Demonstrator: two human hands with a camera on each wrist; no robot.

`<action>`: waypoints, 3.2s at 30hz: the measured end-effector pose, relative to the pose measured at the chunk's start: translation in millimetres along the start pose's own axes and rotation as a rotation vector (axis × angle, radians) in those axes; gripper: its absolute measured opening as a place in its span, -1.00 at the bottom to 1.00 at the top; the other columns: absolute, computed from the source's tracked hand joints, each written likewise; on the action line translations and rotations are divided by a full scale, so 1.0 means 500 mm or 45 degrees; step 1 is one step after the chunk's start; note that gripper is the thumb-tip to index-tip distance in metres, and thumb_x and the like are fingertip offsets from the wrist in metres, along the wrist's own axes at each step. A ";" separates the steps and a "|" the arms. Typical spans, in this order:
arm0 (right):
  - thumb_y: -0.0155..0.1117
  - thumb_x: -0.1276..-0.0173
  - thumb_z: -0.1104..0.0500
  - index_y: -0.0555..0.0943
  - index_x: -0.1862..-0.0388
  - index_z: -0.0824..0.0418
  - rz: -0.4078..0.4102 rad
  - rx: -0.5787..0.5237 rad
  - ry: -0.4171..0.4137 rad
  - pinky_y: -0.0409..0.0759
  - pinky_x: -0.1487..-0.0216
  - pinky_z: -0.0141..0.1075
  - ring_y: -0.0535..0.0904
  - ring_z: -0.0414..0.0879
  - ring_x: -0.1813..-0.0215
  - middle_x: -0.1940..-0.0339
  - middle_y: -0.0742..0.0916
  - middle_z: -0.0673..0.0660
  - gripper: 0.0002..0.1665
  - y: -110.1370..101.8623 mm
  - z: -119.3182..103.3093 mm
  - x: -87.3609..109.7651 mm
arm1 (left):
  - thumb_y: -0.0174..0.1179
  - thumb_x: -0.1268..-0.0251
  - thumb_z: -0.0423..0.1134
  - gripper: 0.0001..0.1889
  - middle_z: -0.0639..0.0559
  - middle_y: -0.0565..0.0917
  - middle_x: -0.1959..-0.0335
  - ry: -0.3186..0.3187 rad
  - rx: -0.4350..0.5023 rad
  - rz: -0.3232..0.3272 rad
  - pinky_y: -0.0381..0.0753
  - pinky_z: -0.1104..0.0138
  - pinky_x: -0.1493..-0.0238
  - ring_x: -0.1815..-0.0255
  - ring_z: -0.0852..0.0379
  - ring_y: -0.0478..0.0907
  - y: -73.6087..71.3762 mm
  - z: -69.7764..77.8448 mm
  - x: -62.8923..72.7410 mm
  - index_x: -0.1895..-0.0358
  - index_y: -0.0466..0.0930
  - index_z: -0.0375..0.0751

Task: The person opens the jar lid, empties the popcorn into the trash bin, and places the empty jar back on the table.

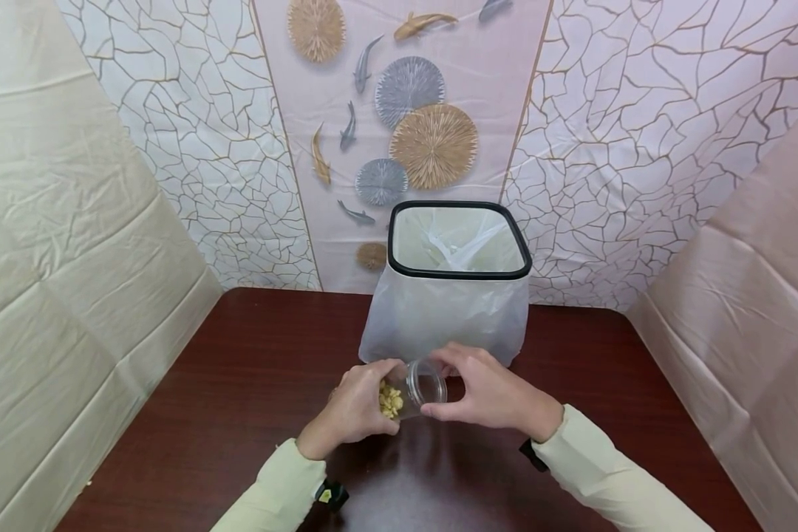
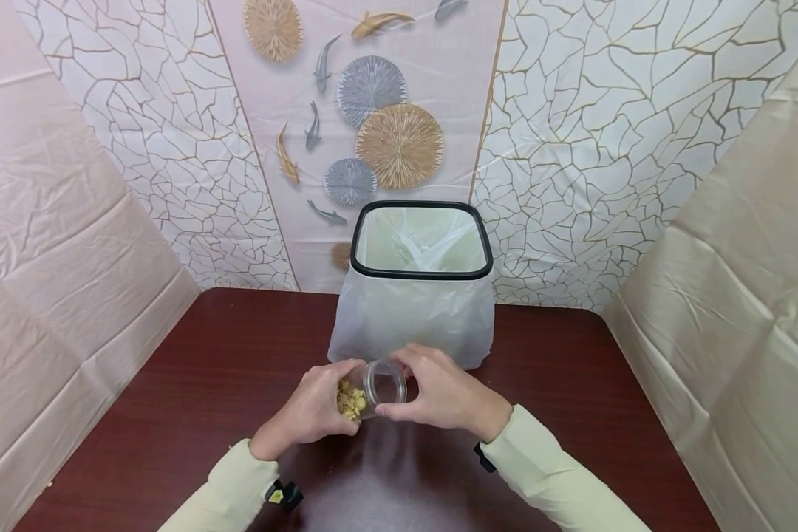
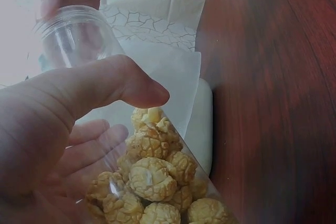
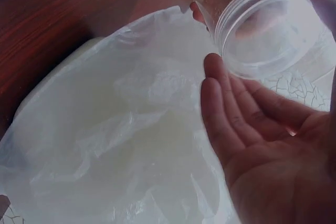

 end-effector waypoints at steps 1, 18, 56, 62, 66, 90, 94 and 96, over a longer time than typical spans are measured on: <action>0.63 -0.15 -0.15 0.66 -0.19 0.16 0.002 0.012 -0.028 0.72 0.00 -0.26 0.69 -0.20 0.06 0.10 0.74 -0.03 -0.29 -0.002 -0.001 0.000 | 0.71 0.44 -0.28 -0.24 0.25 0.73 0.13 0.000 0.001 -0.001 0.61 0.39 0.20 0.20 0.21 0.63 -0.001 0.000 0.000 -0.07 0.64 0.08; 0.56 -0.21 -0.30 0.67 -0.19 0.22 0.023 0.044 0.065 0.71 0.01 -0.22 0.70 -0.09 0.06 0.12 0.75 0.00 -0.22 -0.018 -0.012 -0.003 | 0.72 0.42 -0.27 -0.23 0.21 0.74 0.10 -0.012 -0.005 -0.004 0.62 0.37 0.20 0.21 0.21 0.62 -0.004 0.001 0.003 -0.10 0.64 0.05; 0.45 -0.34 -0.31 0.70 0.18 0.09 -0.030 -0.006 0.136 0.60 0.27 -0.40 0.65 -0.17 0.31 0.38 0.72 -0.05 -0.50 -0.008 -0.009 0.000 | 0.73 0.39 -0.29 -0.22 0.17 0.75 0.08 -0.024 0.000 -0.008 0.64 0.36 0.18 0.19 0.19 0.62 -0.003 0.008 0.001 -0.12 0.64 0.02; 0.58 -0.22 -0.14 0.64 -0.24 0.16 -0.016 0.054 -0.045 0.73 -0.06 -0.23 0.72 -0.20 -0.01 0.03 0.76 -0.06 -0.30 -0.013 -0.007 0.005 | 0.74 0.41 -0.29 -0.23 0.18 0.75 0.10 -0.029 -0.004 0.005 0.63 0.36 0.22 0.20 0.18 0.63 -0.001 0.006 0.001 -0.10 0.65 0.04; 0.65 -0.14 -0.01 0.53 -0.40 0.22 -0.042 0.098 -0.164 0.71 -0.19 -0.19 0.68 -0.15 -0.17 -0.19 0.71 0.01 -0.13 -0.023 -0.009 0.006 | 0.73 0.39 -0.31 -0.23 0.14 0.76 0.07 -0.006 0.011 0.013 0.66 0.32 0.15 0.15 0.16 0.66 -0.001 0.004 0.002 -0.12 0.65 -0.04; 0.59 -0.18 -0.19 0.67 -0.06 0.18 -0.033 0.074 0.028 0.71 0.07 -0.31 0.72 -0.22 0.12 0.17 0.79 -0.03 -0.37 -0.018 -0.028 -0.008 | 0.72 0.43 -0.30 -0.24 0.17 0.75 0.13 0.025 0.019 0.029 0.63 0.34 0.18 0.21 0.19 0.65 -0.010 0.003 0.007 -0.08 0.66 -0.02; 0.67 -0.07 -0.11 0.62 -0.20 0.21 0.010 0.168 -0.107 0.72 -0.07 -0.22 0.72 -0.16 -0.01 0.04 0.75 -0.01 -0.22 -0.030 -0.034 -0.009 | 0.72 0.43 -0.33 -0.23 0.10 0.77 0.10 0.052 0.053 0.042 0.66 0.30 0.10 0.17 0.16 0.67 -0.023 0.004 0.005 -0.10 0.66 -0.12; 0.69 -0.03 -0.08 0.59 -0.24 0.22 0.024 0.190 -0.145 0.72 -0.11 -0.19 0.72 -0.14 -0.06 0.00 0.75 0.02 -0.16 -0.040 -0.039 -0.008 | 0.71 0.44 -0.33 -0.22 0.10 0.77 0.10 0.050 0.052 0.056 0.66 0.30 0.09 0.16 0.17 0.68 -0.029 0.002 0.005 -0.11 0.65 -0.12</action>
Point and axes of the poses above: each hand's wrist, its own x-axis away from the middle knuckle, its own y-axis out of the palm, z = x × y, the point moved 1 cm from there along -x, towards the middle knuckle
